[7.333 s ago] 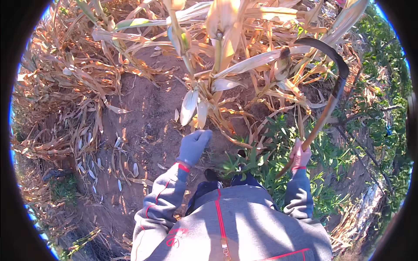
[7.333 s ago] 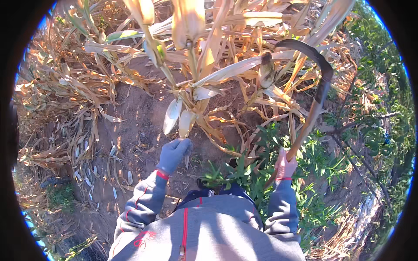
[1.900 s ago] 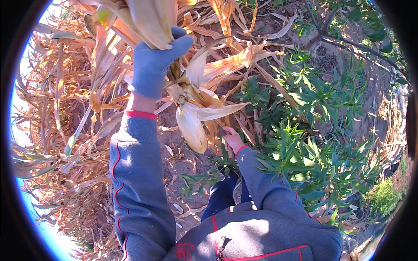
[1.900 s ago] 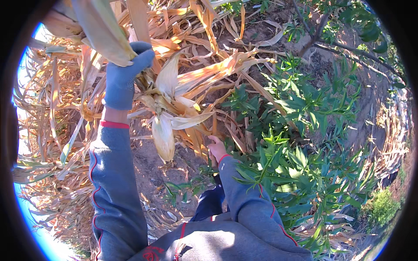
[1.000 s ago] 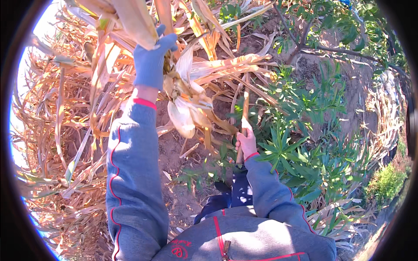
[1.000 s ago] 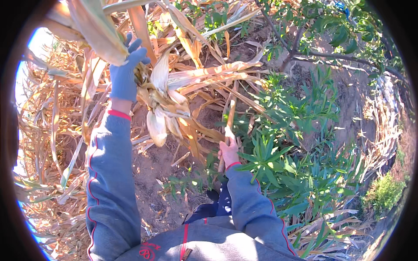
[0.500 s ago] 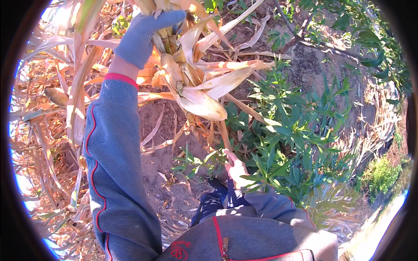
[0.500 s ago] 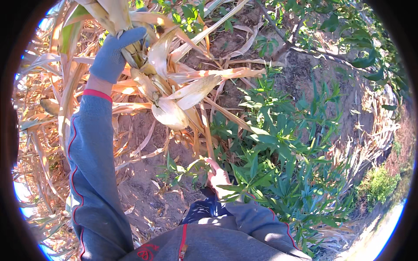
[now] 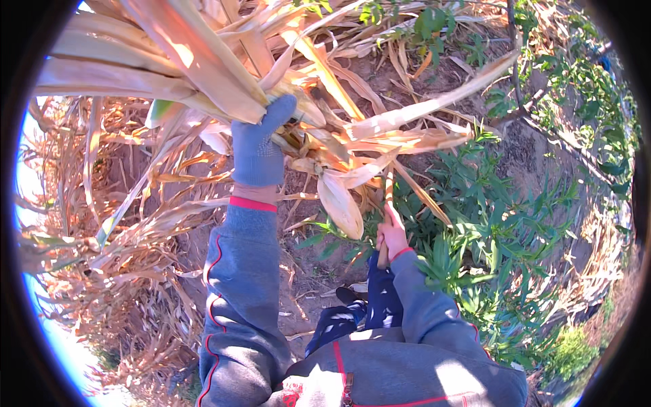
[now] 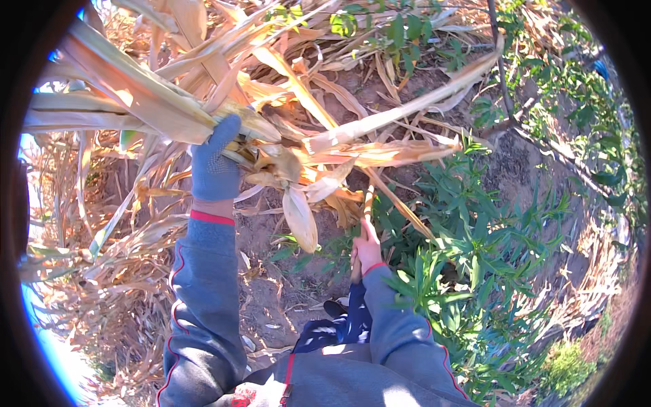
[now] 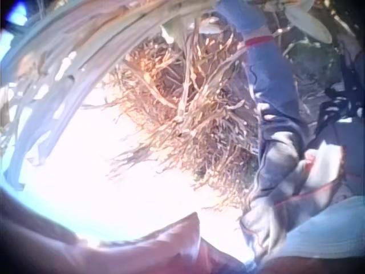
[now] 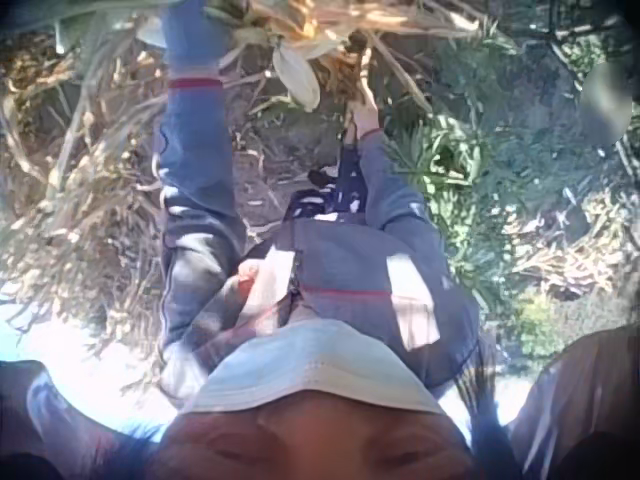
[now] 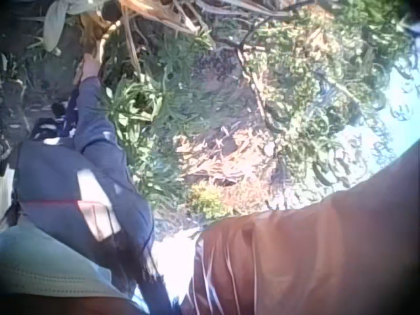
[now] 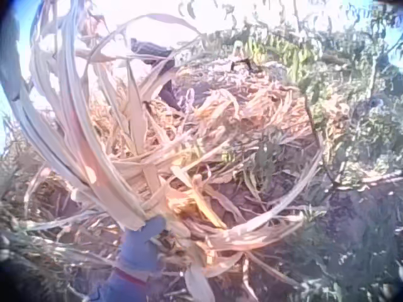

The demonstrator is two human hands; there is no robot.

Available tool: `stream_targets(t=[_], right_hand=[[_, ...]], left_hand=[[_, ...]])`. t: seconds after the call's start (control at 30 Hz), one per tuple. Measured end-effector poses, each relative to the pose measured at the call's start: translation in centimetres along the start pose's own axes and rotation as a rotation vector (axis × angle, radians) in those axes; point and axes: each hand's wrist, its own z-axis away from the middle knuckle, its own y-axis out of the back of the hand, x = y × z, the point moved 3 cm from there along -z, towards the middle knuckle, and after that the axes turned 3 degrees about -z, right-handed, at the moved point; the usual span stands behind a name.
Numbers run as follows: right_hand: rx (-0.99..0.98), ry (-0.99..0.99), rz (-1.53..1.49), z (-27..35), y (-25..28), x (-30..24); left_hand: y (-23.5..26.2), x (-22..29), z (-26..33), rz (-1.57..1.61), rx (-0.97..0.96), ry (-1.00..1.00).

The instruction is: The person uses a sickle to cut dried corn stalks at their base and drops them to the ground. The person repeatedly selects stalks, cuts them, and discards them in the same area.

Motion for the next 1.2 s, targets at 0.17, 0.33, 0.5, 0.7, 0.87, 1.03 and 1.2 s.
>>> stream_targets(t=[0.17, 0.33, 0.5, 0.7, 0.87, 1.03, 1.2], right_hand=[[-0.008, -0.107, -0.105, 8.4, 2.6, 4.6], [0.088, 0.135, -0.032, 8.9, 4.2, 6.6], [-0.067, -0.065, -0.201, 10.8, 3.6, 10.0], [-0.209, -0.119, 0.257, 7.8, 0.6, 13.0], [-0.236, -0.159, 0.684, 4.6, -4.8, 14.2], [-0.358, -0.296, 1.073, -0.6, -10.6, 14.0], [-0.594, -0.073, 1.54, 1.9, -16.5, 14.2]], left_hand=[[9.2, 5.6, 8.5, 0.059, 0.126, -0.001], [23.5, 11.6, 23.3, 0.058, 0.314, -0.025], [35.0, 18.0, 43.0, 0.067, 0.714, -0.186], [46.2, 19.3, 72.6, -0.183, 1.378, -0.301], [35.7, 21.2, 88.2, -0.202, 1.782, -0.454], [23.6, 24.0, 95.6, -1.124, 2.186, -0.206], [10.9, 27.0, 102.3, -0.667, 2.715, -0.909]])
